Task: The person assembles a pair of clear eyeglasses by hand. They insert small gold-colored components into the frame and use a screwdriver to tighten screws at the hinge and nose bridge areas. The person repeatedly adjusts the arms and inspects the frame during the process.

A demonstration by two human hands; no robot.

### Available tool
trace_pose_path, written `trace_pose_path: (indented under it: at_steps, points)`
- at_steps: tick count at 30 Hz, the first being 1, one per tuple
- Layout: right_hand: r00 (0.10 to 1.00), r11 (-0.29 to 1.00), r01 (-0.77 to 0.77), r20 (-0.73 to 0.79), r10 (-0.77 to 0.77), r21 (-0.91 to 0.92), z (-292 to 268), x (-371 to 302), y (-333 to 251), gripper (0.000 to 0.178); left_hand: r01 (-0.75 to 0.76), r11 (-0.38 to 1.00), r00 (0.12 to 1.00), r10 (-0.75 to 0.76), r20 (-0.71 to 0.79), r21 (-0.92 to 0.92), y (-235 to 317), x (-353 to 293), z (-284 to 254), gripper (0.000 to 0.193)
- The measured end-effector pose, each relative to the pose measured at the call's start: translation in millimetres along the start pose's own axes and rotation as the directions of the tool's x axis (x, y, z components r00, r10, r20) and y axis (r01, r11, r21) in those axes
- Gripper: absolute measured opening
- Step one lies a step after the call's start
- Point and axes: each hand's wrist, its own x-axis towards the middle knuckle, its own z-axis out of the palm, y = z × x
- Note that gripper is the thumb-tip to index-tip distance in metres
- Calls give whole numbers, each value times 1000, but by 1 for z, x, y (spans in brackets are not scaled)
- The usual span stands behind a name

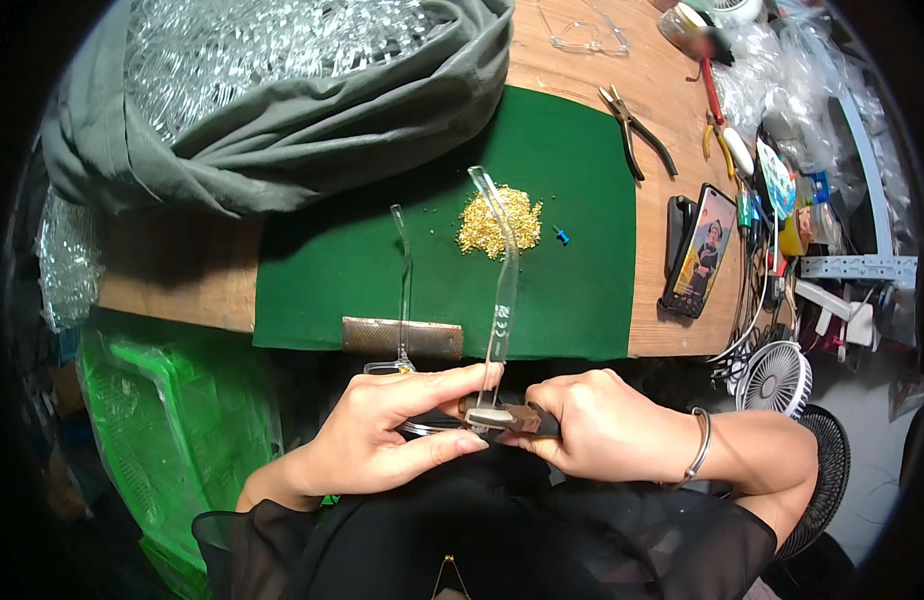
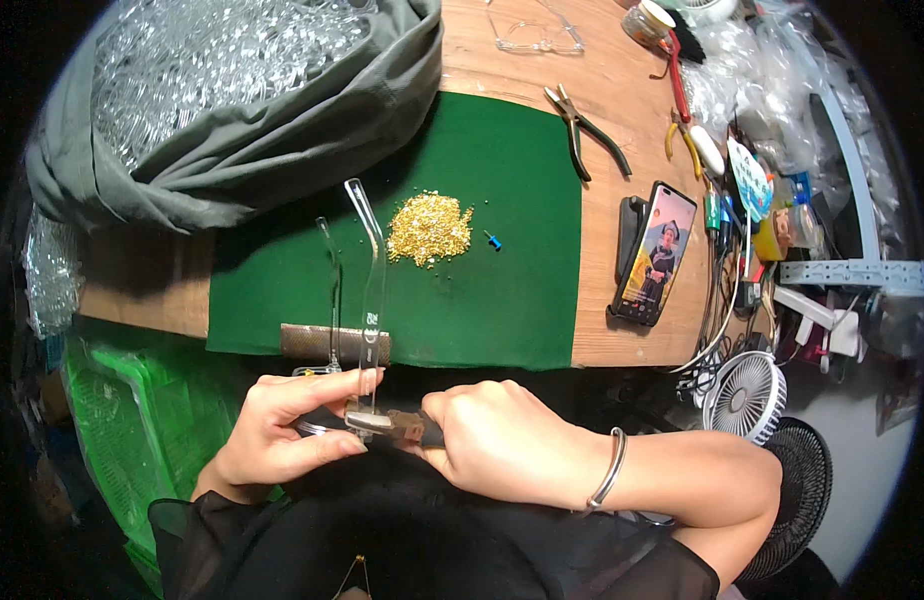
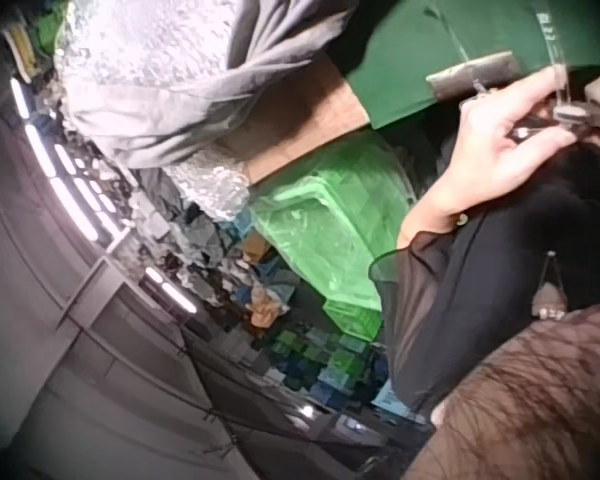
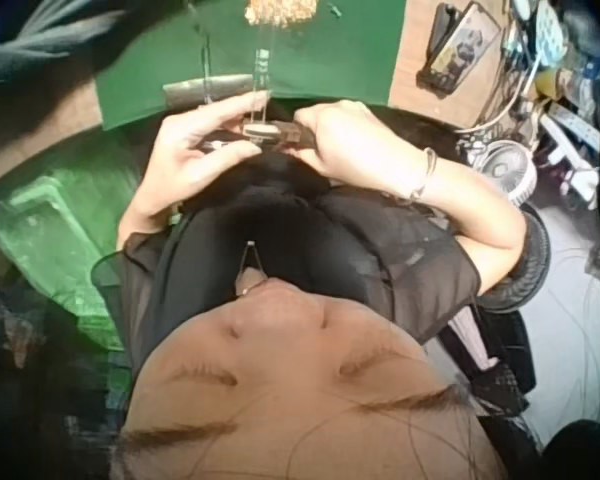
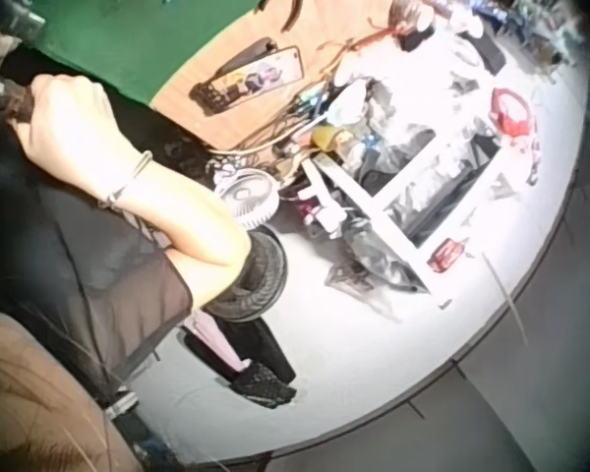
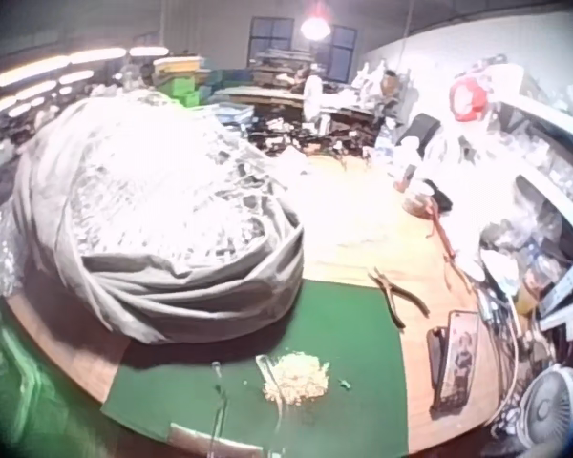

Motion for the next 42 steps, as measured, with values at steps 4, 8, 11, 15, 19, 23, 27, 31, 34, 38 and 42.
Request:
trace_pose_path:
  at_steps: [4,8,11,15,19,23,27,31,34,38,42]
  points:
    - [985,980,-31,172,-3,196,-18,1,1,37,41,999,999,-41,-18,-11,5,4,1,54]
    - [941,914,-100,335,-42,394,-24,3,7,42,52,993,998,-48,39,-103,2,6,0,55]
    - [932,892,-103,357,-68,441,-20,5,9,45,54,989,998,-55,-9,-139,-1,2,1,55]
    - [930,895,-109,363,-62,432,-22,7,7,45,71,985,997,-72,1,-160,0,3,-1,55]
    - [902,925,-148,431,-19,351,-28,8,6,32,66,985,998,-67,2,-160,0,4,-3,55]
    - [923,942,-81,381,-52,326,-30,11,4,32,104,981,994,-105,-1,-166,1,3,-4,56]
    - [980,972,73,165,-112,223,-21,9,11,32,49,981,998,-57,-37,-189,1,0,-8,54]
    - [958,969,176,-197,-210,-176,-17,8,35,26,-110,945,983,57,-175,-308,-9,-14,-9,54]
    - [832,969,117,-511,-216,-219,-8,34,70,19,-87,960,972,23,-235,-265,-8,-10,0,53]
    - [735,960,-38,-659,-160,-276,6,72,117,17,-130,983,959,90,-268,-133,-13,-2,7,55]
    - [756,950,-40,-631,-173,-309,11,73,110,23,-122,993,953,116,-281,-1,-20,-12,-4,61]
